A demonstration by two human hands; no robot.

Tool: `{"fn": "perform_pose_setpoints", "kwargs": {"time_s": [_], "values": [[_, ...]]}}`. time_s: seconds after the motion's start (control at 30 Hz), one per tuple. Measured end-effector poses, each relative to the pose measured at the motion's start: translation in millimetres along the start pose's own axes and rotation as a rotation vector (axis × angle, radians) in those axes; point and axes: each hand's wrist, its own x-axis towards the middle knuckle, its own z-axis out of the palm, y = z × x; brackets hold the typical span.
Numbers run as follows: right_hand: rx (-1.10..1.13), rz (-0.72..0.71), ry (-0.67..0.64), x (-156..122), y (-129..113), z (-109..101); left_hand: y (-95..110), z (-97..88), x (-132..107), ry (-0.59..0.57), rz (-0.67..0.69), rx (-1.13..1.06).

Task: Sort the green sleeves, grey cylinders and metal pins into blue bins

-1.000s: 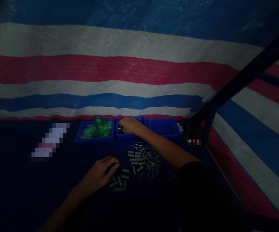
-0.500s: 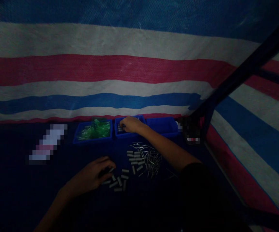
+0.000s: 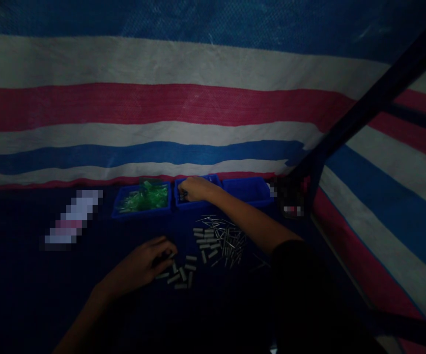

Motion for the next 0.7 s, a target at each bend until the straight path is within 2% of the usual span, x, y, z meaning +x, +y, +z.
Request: {"fn": "perform_pose_setpoints", "kwargs": {"time_s": [0.4, 0.7], "values": [[0.012, 0.003, -0.03, 2.2, 1.0, 2.2, -0.4, 1.2, -0.1, 0.009, 0.011, 0.003], [-0.031, 0.03, 0.006, 5.0, -2.1, 4.9, 1.7, -0.2, -1.2, 0.005, 0.007, 0.004]]}}
